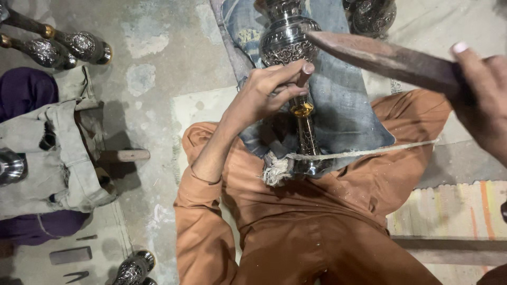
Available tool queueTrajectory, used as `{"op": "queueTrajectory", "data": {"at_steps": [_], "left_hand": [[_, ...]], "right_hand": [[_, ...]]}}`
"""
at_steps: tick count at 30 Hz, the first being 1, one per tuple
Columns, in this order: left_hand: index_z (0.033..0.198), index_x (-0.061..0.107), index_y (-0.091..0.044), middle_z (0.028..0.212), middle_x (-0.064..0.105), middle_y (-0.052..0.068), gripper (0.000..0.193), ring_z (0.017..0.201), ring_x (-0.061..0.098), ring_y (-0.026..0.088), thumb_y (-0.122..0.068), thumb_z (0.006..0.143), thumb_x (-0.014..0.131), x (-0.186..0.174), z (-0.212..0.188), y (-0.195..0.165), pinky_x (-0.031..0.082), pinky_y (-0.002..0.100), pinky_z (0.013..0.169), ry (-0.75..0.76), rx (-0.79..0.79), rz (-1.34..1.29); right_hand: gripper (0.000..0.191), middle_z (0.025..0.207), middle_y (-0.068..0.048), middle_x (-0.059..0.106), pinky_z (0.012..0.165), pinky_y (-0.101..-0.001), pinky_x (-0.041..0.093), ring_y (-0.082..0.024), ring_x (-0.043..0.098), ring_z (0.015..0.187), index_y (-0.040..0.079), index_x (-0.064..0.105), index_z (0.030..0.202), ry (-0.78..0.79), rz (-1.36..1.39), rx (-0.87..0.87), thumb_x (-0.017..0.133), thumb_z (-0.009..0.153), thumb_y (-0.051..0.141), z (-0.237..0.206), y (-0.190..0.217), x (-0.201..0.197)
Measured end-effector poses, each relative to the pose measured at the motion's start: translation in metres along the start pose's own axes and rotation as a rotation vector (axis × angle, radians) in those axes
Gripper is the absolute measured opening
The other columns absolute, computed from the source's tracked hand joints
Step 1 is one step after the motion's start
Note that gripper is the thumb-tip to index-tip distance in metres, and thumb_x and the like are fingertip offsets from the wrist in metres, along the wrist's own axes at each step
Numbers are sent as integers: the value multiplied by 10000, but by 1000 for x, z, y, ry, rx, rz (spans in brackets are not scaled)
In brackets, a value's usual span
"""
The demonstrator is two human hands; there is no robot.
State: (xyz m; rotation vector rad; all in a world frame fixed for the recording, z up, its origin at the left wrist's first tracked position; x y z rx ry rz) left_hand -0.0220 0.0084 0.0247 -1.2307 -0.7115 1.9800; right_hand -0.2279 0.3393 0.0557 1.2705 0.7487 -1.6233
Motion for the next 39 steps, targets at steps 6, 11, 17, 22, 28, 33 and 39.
{"op": "queueTrajectory", "data": {"at_steps": [6,11,17,22,28,33,39], "left_hand": [[1422,610,-106,901,710,89,506,779,715,212,-150,959,811,0,0,0,578,355,714,10,-9,34],[1358,642,-131,990,748,79,408,857,749,202,-147,980,795,-2,-1,-4,603,337,751,-6,70,-1],[1367,640,-101,991,744,109,426,853,748,255,-123,972,799,-7,1,-6,596,361,753,39,42,0],[1365,653,-117,1004,760,123,435,843,744,262,-132,958,806,-7,3,0,580,365,733,77,76,39],[1329,657,-148,1106,791,89,350,915,790,186,-159,1003,783,0,4,8,640,297,811,57,59,26],[1408,603,-62,1033,781,109,481,878,786,182,-157,973,786,0,-1,1,643,313,794,-25,-53,-40],[1425,587,-81,1091,760,142,505,955,795,205,-154,976,806,-4,0,-6,636,309,797,-51,-19,-32]], "right_hand": [[620,1172,-207,585,886,-396,513,-351,629,1043,-11,406,1497,-53,472,-11,739,976,-60,15,0,-3],[675,964,-211,626,745,-415,545,-348,661,857,-43,541,1351,-44,118,-119,858,754,-47,35,20,-15],[515,968,-171,631,760,-387,546,-314,665,856,-26,535,1283,-24,33,-130,828,860,-27,43,32,-20],[391,972,-138,635,773,-364,546,-286,668,856,-11,530,1226,-104,356,29,804,948,-10,39,39,-27],[672,835,-152,598,614,-408,517,-306,617,670,25,581,1409,11,-127,-243,838,788,-2,50,56,-31],[735,926,-172,564,750,-443,528,-349,616,814,10,496,1534,-57,47,-187,806,867,-9,50,43,-28],[740,851,-170,579,669,-422,508,-325,592,721,26,523,1488,-73,-112,-215,835,824,-72,44,26,-15]]}}
Point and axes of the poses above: each hand's wrist, its own z-axis towards the middle knuckle, its own x-axis out of the palm, y = z × x, the point moved 2 cm from there along z, towards the middle knuckle
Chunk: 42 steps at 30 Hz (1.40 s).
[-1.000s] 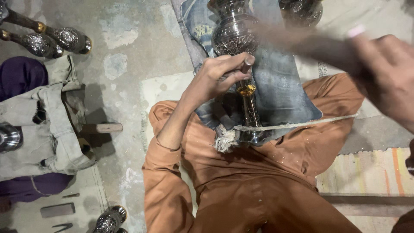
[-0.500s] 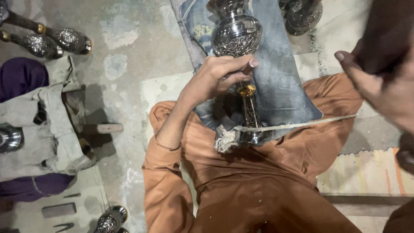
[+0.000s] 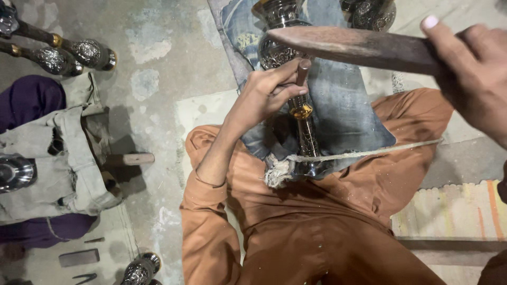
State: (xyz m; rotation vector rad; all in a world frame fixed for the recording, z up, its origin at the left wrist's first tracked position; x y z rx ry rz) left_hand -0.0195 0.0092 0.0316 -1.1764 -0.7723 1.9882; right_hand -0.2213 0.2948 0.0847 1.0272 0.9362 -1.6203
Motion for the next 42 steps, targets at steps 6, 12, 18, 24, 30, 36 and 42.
{"op": "queueTrajectory", "data": {"at_steps": [6,12,18,24,30,36,42], "left_hand": [[1419,597,-103,940,744,118,486,785,735,168,-145,979,800,0,-2,2,616,304,739,33,-130,-42],[1393,605,-82,951,767,129,466,792,739,150,-144,968,787,1,-2,4,610,288,730,14,-116,-57],[1349,659,-63,794,713,170,476,654,651,233,-135,905,816,3,-3,9,558,338,630,80,-301,63],[1357,645,-54,967,778,99,469,777,748,164,-140,925,806,3,-4,11,616,302,702,-4,-113,-14],[1347,637,-36,1035,773,109,453,848,759,167,-161,939,788,3,-7,13,620,295,736,-21,-66,-38],[1337,652,-39,1026,762,108,450,872,759,182,-168,932,801,1,-5,10,627,312,761,-23,-67,-26],[1283,674,-19,953,731,114,388,815,724,192,-121,933,808,-1,-7,9,595,336,737,-14,-64,-10]], "right_hand": [[651,980,-129,640,822,-365,551,-269,659,848,29,428,1522,-99,557,292,806,995,87,14,7,0],[661,1093,-201,659,803,-427,572,-336,699,911,15,507,1442,-61,324,93,863,892,101,41,21,-18],[632,1039,-189,656,783,-410,569,-330,700,924,25,513,1453,-40,334,60,820,908,119,51,22,-22],[616,992,-161,664,742,-385,562,-283,705,832,30,499,1462,-19,391,53,801,935,129,57,28,-29],[576,1036,-160,666,776,-373,578,-279,711,904,26,502,1432,-26,336,42,802,953,135,57,30,-31],[583,995,-139,674,759,-367,579,-256,715,840,34,508,1434,-28,343,44,800,938,126,51,27,-24],[648,929,-133,660,702,-378,560,-276,701,823,31,502,1478,-17,361,88,822,927,150,54,33,-28]]}}
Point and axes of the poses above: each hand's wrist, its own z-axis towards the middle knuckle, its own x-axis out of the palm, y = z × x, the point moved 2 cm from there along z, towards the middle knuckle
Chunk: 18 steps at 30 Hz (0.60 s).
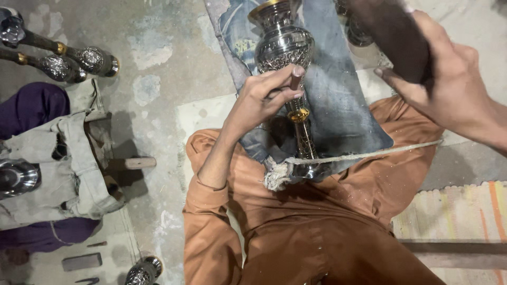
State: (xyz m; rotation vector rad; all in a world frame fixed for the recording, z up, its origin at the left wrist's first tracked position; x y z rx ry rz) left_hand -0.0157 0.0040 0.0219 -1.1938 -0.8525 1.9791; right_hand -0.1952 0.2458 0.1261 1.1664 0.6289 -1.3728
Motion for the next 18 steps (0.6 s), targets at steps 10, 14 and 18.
{"op": "queueTrajectory", "data": {"at_steps": [10,14,18], "left_hand": [[1185,713,-53,961,769,96,267,815,742,181,-133,956,823,0,-1,2,583,302,717,10,51,41],[1196,730,-48,964,775,102,271,799,743,188,-127,952,819,-1,-3,1,575,311,715,14,51,42],[1254,716,-13,906,737,116,365,740,697,212,-139,927,819,-2,-4,5,561,333,688,21,-18,34]], "right_hand": [[712,940,-99,687,687,-376,578,-250,709,783,122,502,1500,90,-305,-68,843,876,151,-2,0,-2],[618,865,-86,648,671,-374,574,-236,693,747,139,546,1483,81,-301,-64,818,929,131,-10,-6,1],[571,790,-67,646,652,-365,586,-220,693,690,174,614,1441,149,-520,-110,819,910,125,-17,-12,2]]}}
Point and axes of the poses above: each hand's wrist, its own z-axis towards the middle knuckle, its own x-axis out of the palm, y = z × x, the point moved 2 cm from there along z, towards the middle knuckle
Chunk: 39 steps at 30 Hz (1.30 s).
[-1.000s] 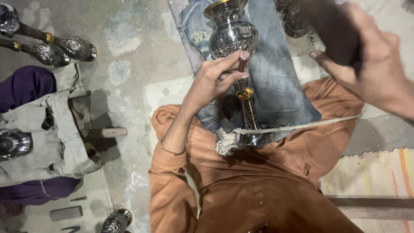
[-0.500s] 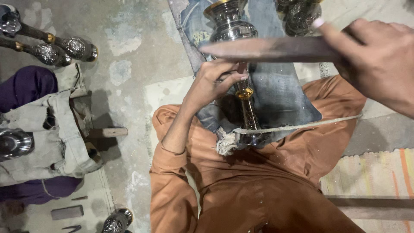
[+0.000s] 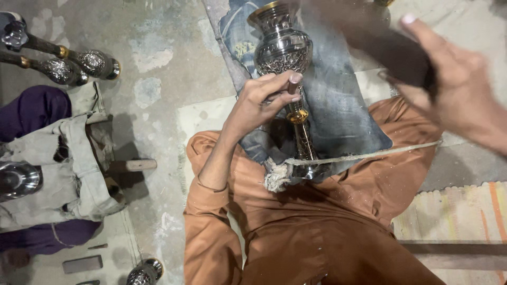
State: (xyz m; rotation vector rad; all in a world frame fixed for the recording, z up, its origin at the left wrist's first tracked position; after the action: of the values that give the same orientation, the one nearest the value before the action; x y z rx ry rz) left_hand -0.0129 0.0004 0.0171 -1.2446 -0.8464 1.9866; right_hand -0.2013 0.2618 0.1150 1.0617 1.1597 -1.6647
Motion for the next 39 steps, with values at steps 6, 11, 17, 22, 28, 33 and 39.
{"op": "queueTrajectory", "data": {"at_steps": [6,11,17,22,28,33,39], "left_hand": [[1325,664,-68,1110,774,131,389,881,725,192,-133,969,807,-2,0,-11,593,338,739,-61,129,108],[1458,570,-138,1117,763,111,499,955,761,169,-112,1004,774,-2,6,-28,673,307,794,6,81,-57],[1510,509,-181,1012,779,97,599,850,773,199,-107,975,769,-2,29,-30,608,363,714,207,23,30],[1508,501,-194,996,783,107,598,806,763,266,-110,974,755,-7,30,-32,576,403,706,264,2,101],[1500,503,-170,984,768,121,589,818,758,286,-121,974,764,-8,25,-33,592,401,742,210,67,133],[1477,516,-146,1003,765,136,562,817,762,290,-141,980,776,-9,25,-28,596,399,724,196,73,147],[1478,520,-142,970,751,145,549,838,758,317,-133,989,770,-12,25,-31,588,406,718,199,57,138]], "right_hand": [[726,943,-144,715,642,-383,598,-283,726,755,41,585,1482,116,186,164,873,824,148,-16,6,6],[699,1098,-268,678,733,-419,596,-365,714,884,-59,522,1433,-175,542,321,819,800,-45,-45,10,12],[659,1118,-267,694,764,-400,601,-349,729,934,-43,535,1445,-233,573,395,818,850,-23,-63,21,28],[640,1111,-258,708,734,-403,592,-358,730,890,-36,571,1405,-239,506,369,815,813,-28,-61,24,29],[639,1117,-230,714,735,-407,585,-350,722,873,-17,585,1418,-228,453,353,832,829,1,-59,21,39],[715,1042,-171,725,738,-389,587,-305,732,851,48,590,1529,-107,371,385,871,872,57,-63,18,55],[686,1022,-182,718,769,-394,589,-279,747,890,17,490,1553,-385,776,470,853,983,138,-60,22,67]]}}
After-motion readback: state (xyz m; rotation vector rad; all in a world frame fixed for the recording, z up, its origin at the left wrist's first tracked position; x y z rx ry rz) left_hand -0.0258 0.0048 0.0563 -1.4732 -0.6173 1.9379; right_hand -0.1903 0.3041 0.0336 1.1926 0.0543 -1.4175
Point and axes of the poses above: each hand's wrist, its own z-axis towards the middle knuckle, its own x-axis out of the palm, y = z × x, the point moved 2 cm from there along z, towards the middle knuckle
